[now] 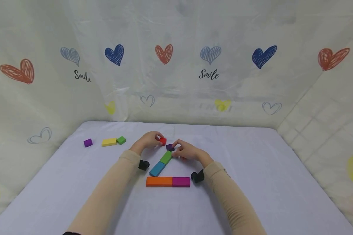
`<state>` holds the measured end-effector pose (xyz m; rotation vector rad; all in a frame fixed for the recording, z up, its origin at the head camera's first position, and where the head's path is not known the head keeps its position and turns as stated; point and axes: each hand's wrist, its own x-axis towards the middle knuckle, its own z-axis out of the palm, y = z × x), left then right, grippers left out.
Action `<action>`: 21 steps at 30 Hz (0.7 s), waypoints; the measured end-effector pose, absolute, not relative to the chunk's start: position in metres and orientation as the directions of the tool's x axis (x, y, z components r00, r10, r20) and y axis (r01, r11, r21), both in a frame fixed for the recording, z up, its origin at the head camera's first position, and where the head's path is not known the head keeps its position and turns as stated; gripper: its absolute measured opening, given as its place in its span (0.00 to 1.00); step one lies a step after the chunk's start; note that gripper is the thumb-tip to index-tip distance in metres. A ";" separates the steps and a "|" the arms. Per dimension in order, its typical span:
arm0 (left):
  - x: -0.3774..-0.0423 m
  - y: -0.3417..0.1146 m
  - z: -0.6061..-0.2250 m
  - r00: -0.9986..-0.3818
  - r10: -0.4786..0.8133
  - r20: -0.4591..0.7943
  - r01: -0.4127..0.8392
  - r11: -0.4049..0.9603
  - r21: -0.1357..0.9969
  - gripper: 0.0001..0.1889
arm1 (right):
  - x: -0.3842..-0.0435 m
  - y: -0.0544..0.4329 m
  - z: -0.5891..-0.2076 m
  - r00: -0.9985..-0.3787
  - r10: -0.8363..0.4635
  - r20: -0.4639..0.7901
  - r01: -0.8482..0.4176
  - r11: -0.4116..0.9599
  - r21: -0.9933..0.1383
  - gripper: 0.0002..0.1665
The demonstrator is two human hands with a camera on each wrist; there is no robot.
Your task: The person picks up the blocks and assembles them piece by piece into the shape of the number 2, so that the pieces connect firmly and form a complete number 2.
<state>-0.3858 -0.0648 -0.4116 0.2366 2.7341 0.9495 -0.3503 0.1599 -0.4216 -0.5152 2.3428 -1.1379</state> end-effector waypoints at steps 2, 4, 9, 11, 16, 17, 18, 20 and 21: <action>-0.386 -0.064 -0.412 -0.959 0.225 -0.171 0.070 0.777 0.626 0.18 | -0.350 0.160 -0.421 -0.815 -0.519 -0.257 -0.117 0.582 -0.805 0.21; -0.385 -0.064 -0.412 -0.959 0.224 -0.173 0.068 0.776 0.628 0.18 | -0.350 0.159 -0.422 -0.817 -0.516 -0.258 -0.112 0.580 -0.807 0.21; -0.386 -0.063 -0.413 -0.954 0.240 -0.178 0.078 0.775 0.628 0.18 | -0.351 0.158 -0.425 -0.817 -0.512 -0.264 -0.098 0.575 -0.812 0.21; -0.386 -0.062 -0.413 -0.953 0.243 -0.180 0.078 0.773 0.629 0.18 | -0.352 0.158 -0.426 -0.817 -0.512 -0.265 -0.097 0.576 -0.812 0.21; -0.387 -0.060 -0.415 -0.955 0.233 -0.182 0.067 0.772 0.633 0.19 | -0.351 0.158 -0.425 -0.822 -0.508 -0.259 -0.102 0.578 -0.810 0.20; -0.387 -0.060 -0.415 -0.956 0.231 -0.181 0.067 0.772 0.632 0.19 | -0.350 0.158 -0.425 -0.823 -0.506 -0.259 -0.101 0.578 -0.810 0.20; -0.387 -0.060 -0.415 -0.956 0.228 -0.184 0.062 0.771 0.634 0.19 | -0.350 0.158 -0.424 -0.823 -0.506 -0.258 -0.102 0.578 -0.809 0.20; -0.388 -0.060 -0.415 -0.956 0.225 -0.188 0.055 0.768 0.638 0.19 | -0.351 0.158 -0.424 -0.824 -0.507 -0.254 -0.106 0.579 -0.809 0.19; -0.387 -0.060 -0.415 -0.956 0.225 -0.190 0.053 0.766 0.641 0.20 | -0.351 0.158 -0.424 -0.824 -0.507 -0.252 -0.109 0.579 -0.808 0.19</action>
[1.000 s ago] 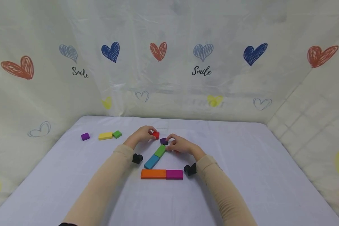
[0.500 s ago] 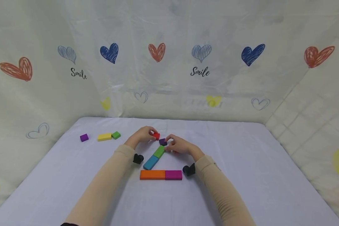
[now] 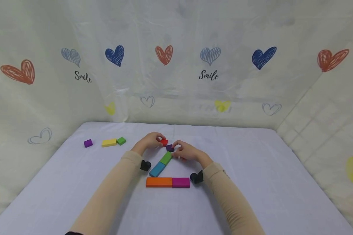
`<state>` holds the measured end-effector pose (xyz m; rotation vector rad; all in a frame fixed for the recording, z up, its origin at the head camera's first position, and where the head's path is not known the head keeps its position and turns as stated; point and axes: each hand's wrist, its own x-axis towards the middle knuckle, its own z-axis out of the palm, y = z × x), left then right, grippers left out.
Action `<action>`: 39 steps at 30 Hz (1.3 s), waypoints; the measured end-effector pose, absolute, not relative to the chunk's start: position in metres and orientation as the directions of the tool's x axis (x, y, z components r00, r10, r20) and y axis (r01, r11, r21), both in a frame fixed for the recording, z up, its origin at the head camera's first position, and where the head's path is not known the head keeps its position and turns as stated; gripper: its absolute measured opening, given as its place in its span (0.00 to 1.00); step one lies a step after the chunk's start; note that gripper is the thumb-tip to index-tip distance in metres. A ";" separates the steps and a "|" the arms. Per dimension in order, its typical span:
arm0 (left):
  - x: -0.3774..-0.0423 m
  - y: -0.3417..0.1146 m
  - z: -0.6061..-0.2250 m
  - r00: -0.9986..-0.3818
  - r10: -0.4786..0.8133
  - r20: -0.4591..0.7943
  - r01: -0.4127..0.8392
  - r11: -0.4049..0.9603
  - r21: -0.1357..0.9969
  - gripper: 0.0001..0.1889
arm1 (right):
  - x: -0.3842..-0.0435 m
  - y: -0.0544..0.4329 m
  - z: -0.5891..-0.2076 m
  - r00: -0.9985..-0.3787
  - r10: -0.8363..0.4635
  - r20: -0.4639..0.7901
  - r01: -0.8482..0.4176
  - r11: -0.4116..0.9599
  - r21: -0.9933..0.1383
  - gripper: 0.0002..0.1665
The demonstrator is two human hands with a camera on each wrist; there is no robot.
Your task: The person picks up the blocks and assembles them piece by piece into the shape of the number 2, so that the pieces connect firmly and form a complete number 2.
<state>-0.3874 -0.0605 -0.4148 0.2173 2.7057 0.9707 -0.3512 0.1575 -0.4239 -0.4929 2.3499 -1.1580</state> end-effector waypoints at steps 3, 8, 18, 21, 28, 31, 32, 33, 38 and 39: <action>-0.387 -0.062 -0.414 -0.951 0.238 -0.199 0.053 0.756 0.652 0.20 | -0.353 0.156 -0.425 -0.828 -0.506 -0.243 -0.118 0.580 -0.806 0.18; -0.389 -0.062 -0.414 -0.948 0.232 -0.215 0.034 0.750 0.661 0.20 | -0.355 0.155 -0.425 -0.833 -0.501 -0.235 -0.124 0.583 -0.803 0.17; -0.387 -0.060 -0.413 -0.960 0.176 -0.218 -0.011 0.753 0.658 0.17 | -0.355 0.156 -0.427 -0.829 -0.499 -0.253 -0.101 0.579 -0.809 0.17; -0.386 -0.060 -0.413 -0.959 0.188 -0.214 0.000 0.751 0.660 0.16 | -0.355 0.156 -0.427 -0.830 -0.497 -0.252 -0.100 0.577 -0.810 0.17; -0.386 -0.061 -0.413 -0.955 0.198 -0.220 0.000 0.744 0.669 0.16 | -0.354 0.156 -0.427 -0.833 -0.494 -0.249 -0.103 0.581 -0.807 0.17; -0.387 -0.060 -0.413 -0.954 0.198 -0.226 -0.005 0.743 0.669 0.16 | -0.354 0.156 -0.427 -0.835 -0.494 -0.243 -0.111 0.583 -0.805 0.17; -0.387 -0.060 -0.413 -0.954 0.197 -0.227 -0.005 0.743 0.669 0.16 | -0.354 0.156 -0.427 -0.835 -0.494 -0.242 -0.113 0.585 -0.803 0.18; -0.388 -0.060 -0.413 -0.954 0.197 -0.228 -0.006 0.743 0.669 0.16 | -0.354 0.156 -0.426 -0.835 -0.494 -0.241 -0.115 0.586 -0.802 0.18; -0.386 -0.060 -0.412 -0.953 0.202 -0.224 -0.001 0.740 0.673 0.15 | -0.354 0.156 -0.426 -0.834 -0.497 -0.239 -0.121 0.588 -0.800 0.17; -0.386 -0.060 -0.412 -0.953 0.204 -0.222 0.000 0.739 0.674 0.15 | -0.354 0.156 -0.425 -0.833 -0.498 -0.239 -0.121 0.587 -0.800 0.17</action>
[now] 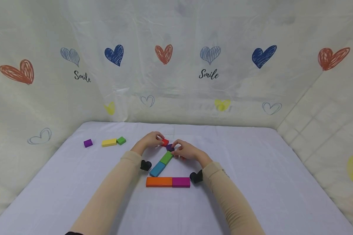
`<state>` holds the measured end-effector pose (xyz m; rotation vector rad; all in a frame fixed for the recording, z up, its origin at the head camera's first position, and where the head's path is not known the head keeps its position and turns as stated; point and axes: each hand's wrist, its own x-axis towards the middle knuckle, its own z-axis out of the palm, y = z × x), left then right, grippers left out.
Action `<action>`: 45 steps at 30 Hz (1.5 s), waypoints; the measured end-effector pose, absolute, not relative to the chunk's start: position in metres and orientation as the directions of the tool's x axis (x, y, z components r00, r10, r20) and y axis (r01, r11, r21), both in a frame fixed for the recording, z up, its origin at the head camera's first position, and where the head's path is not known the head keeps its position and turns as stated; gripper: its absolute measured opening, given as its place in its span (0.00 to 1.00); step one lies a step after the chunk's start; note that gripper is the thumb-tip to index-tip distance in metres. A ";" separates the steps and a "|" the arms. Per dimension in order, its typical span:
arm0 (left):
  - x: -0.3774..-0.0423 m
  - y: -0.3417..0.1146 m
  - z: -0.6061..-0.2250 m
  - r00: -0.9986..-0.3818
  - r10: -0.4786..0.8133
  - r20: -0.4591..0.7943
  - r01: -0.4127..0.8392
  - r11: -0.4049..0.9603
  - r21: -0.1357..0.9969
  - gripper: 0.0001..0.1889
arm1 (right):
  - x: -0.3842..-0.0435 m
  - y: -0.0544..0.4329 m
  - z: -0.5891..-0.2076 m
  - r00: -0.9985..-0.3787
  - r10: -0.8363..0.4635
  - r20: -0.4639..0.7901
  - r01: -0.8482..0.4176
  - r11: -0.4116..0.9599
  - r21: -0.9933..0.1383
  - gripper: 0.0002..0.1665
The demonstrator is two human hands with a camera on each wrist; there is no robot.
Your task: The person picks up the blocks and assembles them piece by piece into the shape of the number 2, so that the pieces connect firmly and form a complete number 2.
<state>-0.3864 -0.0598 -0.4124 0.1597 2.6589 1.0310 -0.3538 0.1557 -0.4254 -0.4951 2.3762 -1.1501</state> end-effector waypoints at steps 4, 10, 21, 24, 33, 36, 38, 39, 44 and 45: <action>-0.386 -0.059 -0.413 -0.954 0.205 -0.217 0.002 0.732 0.681 0.15 | -0.355 0.156 -0.425 -0.830 -0.503 -0.242 -0.123 0.587 -0.800 0.17; -0.387 -0.060 -0.413 -0.955 0.214 -0.205 0.017 0.731 0.683 0.15 | -0.356 0.157 -0.425 -0.829 -0.508 -0.234 -0.132 0.584 -0.801 0.17; -0.387 -0.060 -0.412 -0.955 0.211 -0.210 0.009 0.727 0.687 0.15 | -0.355 0.157 -0.423 -0.827 -0.515 -0.226 -0.142 0.580 -0.802 0.18; -0.387 -0.060 -0.413 -0.955 0.212 -0.207 0.013 0.730 0.684 0.15 | -0.354 0.158 -0.423 -0.827 -0.514 -0.227 -0.143 0.582 -0.801 0.18; -0.390 -0.059 -0.414 -0.952 0.209 -0.222 0.002 0.733 0.680 0.15 | -0.356 0.159 -0.424 -0.826 -0.512 -0.234 -0.130 0.578 -0.806 0.18; -0.390 -0.059 -0.414 -0.952 0.215 -0.218 0.008 0.730 0.683 0.15 | -0.356 0.159 -0.424 -0.826 -0.512 -0.235 -0.128 0.577 -0.807 0.18; -0.390 -0.059 -0.414 -0.952 0.215 -0.217 0.009 0.730 0.683 0.15 | -0.356 0.159 -0.424 -0.826 -0.513 -0.234 -0.129 0.576 -0.807 0.18; -0.391 -0.059 -0.415 -0.952 0.216 -0.216 0.011 0.730 0.683 0.15 | -0.356 0.159 -0.424 -0.826 -0.513 -0.234 -0.129 0.576 -0.807 0.18; -0.392 -0.059 -0.416 -0.952 0.217 -0.216 0.012 0.732 0.681 0.15 | -0.356 0.159 -0.424 -0.826 -0.512 -0.236 -0.129 0.578 -0.806 0.17; -0.392 -0.060 -0.416 -0.952 0.216 -0.216 0.012 0.733 0.680 0.16 | -0.356 0.159 -0.424 -0.826 -0.512 -0.236 -0.128 0.579 -0.805 0.17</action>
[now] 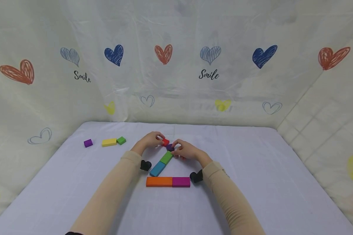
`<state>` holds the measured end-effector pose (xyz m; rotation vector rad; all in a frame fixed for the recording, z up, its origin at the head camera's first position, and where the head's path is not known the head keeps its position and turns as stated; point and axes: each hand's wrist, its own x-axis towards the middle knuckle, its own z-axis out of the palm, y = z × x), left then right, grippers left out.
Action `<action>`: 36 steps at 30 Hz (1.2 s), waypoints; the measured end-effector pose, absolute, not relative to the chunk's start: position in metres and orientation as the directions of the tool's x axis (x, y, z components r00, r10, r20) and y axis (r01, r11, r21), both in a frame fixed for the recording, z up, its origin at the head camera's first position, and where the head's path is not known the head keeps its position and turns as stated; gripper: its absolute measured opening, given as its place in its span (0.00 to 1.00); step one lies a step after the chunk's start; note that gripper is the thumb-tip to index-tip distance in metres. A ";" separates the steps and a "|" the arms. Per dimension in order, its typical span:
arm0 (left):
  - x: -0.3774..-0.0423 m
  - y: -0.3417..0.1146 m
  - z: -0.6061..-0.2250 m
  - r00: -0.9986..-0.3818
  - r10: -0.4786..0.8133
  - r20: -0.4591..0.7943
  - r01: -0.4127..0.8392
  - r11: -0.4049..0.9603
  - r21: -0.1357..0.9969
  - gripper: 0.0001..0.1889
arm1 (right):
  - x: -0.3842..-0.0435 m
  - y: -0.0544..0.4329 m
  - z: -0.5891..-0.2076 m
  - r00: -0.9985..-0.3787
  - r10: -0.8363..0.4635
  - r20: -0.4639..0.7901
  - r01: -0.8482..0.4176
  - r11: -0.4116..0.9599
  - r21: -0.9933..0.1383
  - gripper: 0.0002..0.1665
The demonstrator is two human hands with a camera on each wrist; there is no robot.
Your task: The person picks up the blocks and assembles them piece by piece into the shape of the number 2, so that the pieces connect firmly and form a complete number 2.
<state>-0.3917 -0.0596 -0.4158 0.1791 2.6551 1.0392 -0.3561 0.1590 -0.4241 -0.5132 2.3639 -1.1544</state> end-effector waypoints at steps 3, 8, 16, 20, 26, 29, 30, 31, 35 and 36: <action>-0.391 -0.060 -0.416 -0.953 0.215 -0.215 0.014 0.736 0.677 0.17 | -0.357 0.159 -0.425 -0.827 -0.511 -0.237 -0.128 0.580 -0.804 0.18; -0.390 -0.061 -0.415 -0.954 0.218 -0.208 0.023 0.741 0.671 0.18 | -0.357 0.159 -0.425 -0.827 -0.510 -0.236 -0.131 0.583 -0.802 0.18; -0.391 -0.060 -0.416 -0.952 0.225 -0.206 0.031 0.743 0.669 0.18 | -0.356 0.160 -0.425 -0.825 -0.516 -0.229 -0.136 0.576 -0.806 0.17; -0.393 -0.060 -0.415 -0.950 0.224 -0.219 0.019 0.739 0.673 0.18 | -0.356 0.160 -0.425 -0.825 -0.516 -0.230 -0.139 0.580 -0.803 0.17; -0.390 -0.060 -0.413 -0.951 0.226 -0.213 0.028 0.747 0.664 0.17 | -0.356 0.159 -0.424 -0.822 -0.521 -0.229 -0.144 0.579 -0.802 0.17; -0.390 -0.060 -0.415 -0.953 0.218 -0.210 0.020 0.739 0.673 0.18 | -0.356 0.159 -0.424 -0.821 -0.524 -0.229 -0.145 0.578 -0.803 0.17; -0.390 -0.059 -0.415 -0.954 0.215 -0.208 0.020 0.738 0.674 0.18 | -0.355 0.159 -0.424 -0.821 -0.524 -0.229 -0.145 0.578 -0.803 0.17; -0.390 -0.059 -0.415 -0.955 0.211 -0.206 0.018 0.737 0.675 0.18 | -0.355 0.159 -0.424 -0.821 -0.523 -0.229 -0.144 0.578 -0.804 0.17; -0.387 -0.059 -0.415 -0.957 0.208 -0.200 0.019 0.737 0.676 0.19 | -0.356 0.159 -0.424 -0.822 -0.520 -0.230 -0.138 0.575 -0.806 0.16; -0.387 -0.059 -0.415 -0.958 0.209 -0.199 0.020 0.735 0.677 0.19 | -0.356 0.159 -0.424 -0.822 -0.520 -0.231 -0.137 0.574 -0.807 0.16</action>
